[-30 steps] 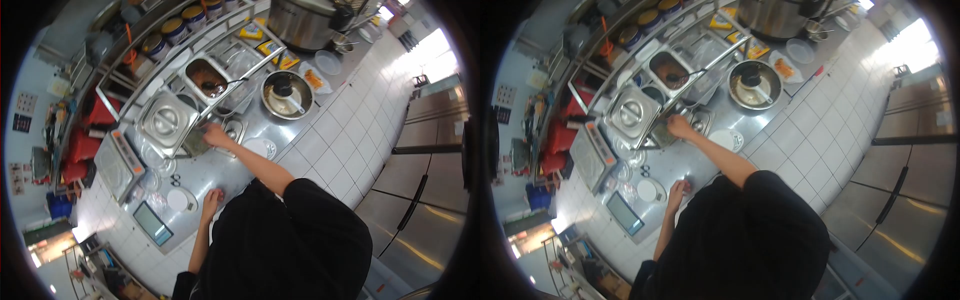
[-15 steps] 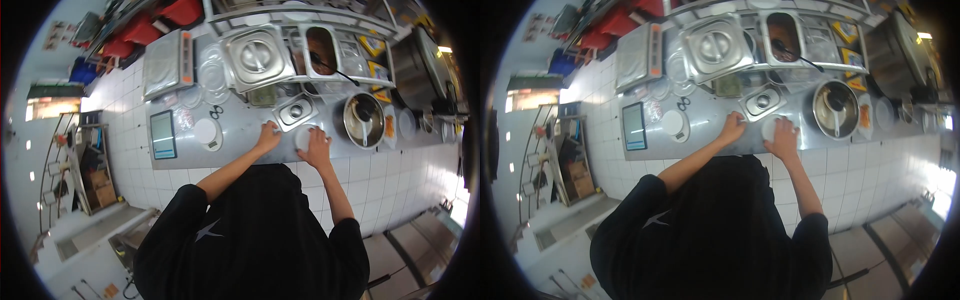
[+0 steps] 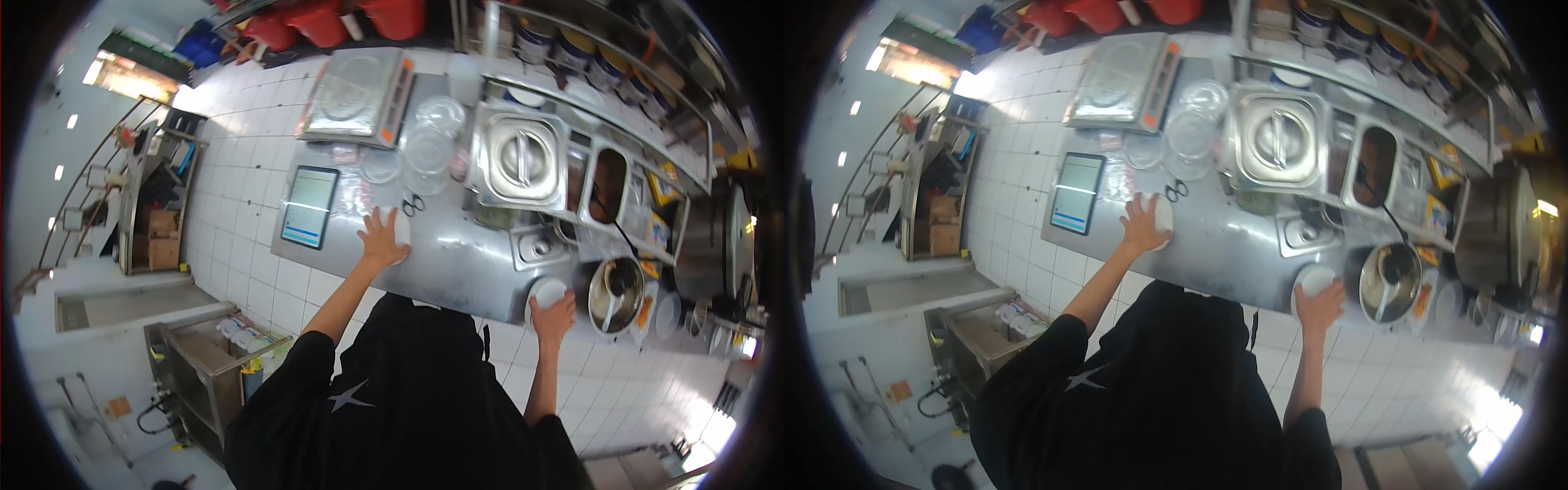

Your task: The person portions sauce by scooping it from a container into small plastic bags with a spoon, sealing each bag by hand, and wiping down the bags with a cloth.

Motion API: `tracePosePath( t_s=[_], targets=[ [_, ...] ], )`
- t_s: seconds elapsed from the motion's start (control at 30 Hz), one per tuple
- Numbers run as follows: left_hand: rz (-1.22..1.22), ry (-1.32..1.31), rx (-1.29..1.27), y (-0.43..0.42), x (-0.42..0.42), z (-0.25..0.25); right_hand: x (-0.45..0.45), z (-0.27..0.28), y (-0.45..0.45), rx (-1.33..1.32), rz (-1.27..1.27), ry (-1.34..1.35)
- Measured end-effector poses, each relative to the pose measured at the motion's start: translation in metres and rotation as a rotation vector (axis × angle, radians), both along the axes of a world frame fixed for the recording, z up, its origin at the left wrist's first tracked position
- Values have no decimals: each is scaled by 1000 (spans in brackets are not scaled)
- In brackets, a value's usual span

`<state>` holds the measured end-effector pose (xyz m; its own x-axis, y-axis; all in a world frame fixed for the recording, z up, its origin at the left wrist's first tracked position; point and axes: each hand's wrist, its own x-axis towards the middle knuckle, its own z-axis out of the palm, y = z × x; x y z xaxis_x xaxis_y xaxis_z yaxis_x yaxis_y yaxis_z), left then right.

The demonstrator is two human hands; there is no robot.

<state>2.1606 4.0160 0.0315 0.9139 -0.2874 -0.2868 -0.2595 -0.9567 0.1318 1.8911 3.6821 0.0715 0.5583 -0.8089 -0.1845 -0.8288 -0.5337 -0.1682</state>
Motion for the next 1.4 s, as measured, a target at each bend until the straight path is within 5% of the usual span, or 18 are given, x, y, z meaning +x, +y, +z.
tracePosePath(
  t_s=[0.37,0.57,0.8,0.97,1.13,1.23,1.3,1.4],
  targets=[
    [-156,233,-352,111,34,53,133,83,205,277,423,-153],
    [48,341,-591,370,53,110,240,80,404,516,457,-428],
    [406,142,-615,687,149,60,376,83,662,719,666,-320],
    [590,194,-378,909,206,-26,504,5,807,613,872,-224],
    [972,596,-271,1109,171,-158,674,-108,947,475,968,5],
    [1287,829,-116,1165,118,-111,780,-176,1055,283,992,201],
    [1106,1279,-283,1214,113,-80,835,-180,1146,317,989,240],
    [1118,1162,-474,1264,116,-73,912,-190,1287,320,1225,184]
  ],
)
